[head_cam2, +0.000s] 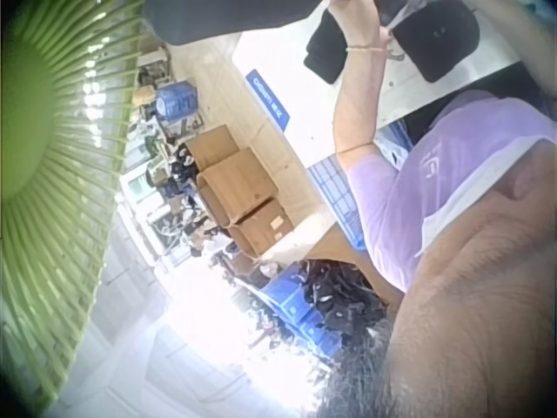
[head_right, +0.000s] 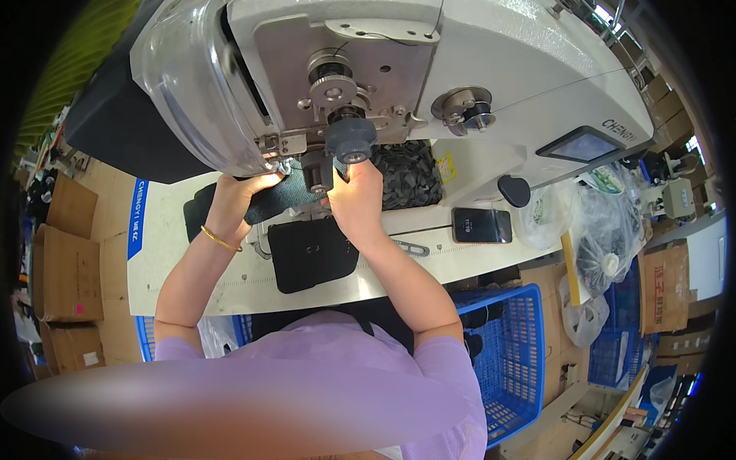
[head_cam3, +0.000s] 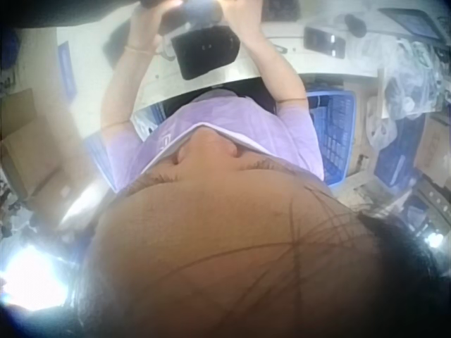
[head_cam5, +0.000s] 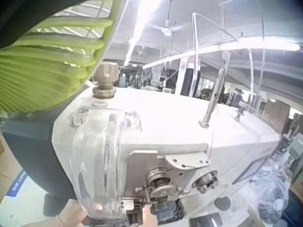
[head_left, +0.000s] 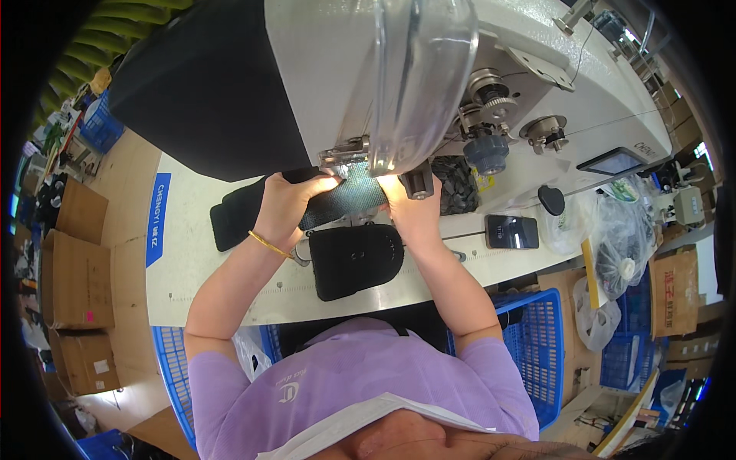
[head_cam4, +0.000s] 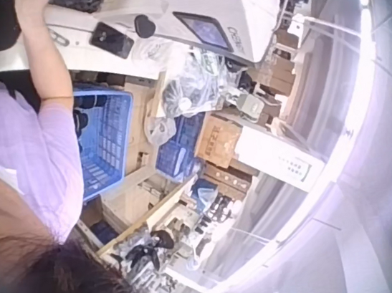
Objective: The person stitches together components of a shoe upper using an industrial sewing machine.
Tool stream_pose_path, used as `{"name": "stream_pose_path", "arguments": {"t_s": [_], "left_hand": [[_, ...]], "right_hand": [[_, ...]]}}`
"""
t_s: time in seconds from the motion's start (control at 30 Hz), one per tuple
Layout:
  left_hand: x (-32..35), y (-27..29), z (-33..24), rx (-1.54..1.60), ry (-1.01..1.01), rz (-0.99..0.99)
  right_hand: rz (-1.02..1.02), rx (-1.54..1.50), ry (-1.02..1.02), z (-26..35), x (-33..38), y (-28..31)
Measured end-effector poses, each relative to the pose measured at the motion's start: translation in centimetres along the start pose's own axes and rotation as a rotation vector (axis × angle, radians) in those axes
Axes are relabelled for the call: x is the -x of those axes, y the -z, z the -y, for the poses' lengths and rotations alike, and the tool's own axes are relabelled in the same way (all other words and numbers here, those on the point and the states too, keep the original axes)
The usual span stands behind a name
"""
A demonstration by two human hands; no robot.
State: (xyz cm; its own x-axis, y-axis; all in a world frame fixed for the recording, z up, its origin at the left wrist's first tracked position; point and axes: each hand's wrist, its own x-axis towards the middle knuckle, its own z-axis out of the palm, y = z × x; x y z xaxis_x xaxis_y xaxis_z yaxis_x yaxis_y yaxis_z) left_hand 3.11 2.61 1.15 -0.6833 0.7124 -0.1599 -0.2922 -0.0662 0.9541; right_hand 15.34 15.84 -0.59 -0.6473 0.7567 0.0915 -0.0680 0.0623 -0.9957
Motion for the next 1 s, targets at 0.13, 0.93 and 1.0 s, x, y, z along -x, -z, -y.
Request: {"name": "stream_pose_path", "arguments": {"t_s": [0.13,0.93,1.0], "left_hand": [[-0.2,-0.2,-0.5,-0.014,0.029,-0.036],[-1.5,5.0,1.5,0.111,-0.118,-0.102],[-1.4,7.0,0.8,0.088,-0.051,-0.199]], "right_hand": [[0.042,-0.003,0.089,-0.4,-0.7,0.2],[-0.024,1.139,0.376,-7.7,-3.5,10.4],[0.012,1.131,0.390,-8.1,-3.5,10.9]]}}
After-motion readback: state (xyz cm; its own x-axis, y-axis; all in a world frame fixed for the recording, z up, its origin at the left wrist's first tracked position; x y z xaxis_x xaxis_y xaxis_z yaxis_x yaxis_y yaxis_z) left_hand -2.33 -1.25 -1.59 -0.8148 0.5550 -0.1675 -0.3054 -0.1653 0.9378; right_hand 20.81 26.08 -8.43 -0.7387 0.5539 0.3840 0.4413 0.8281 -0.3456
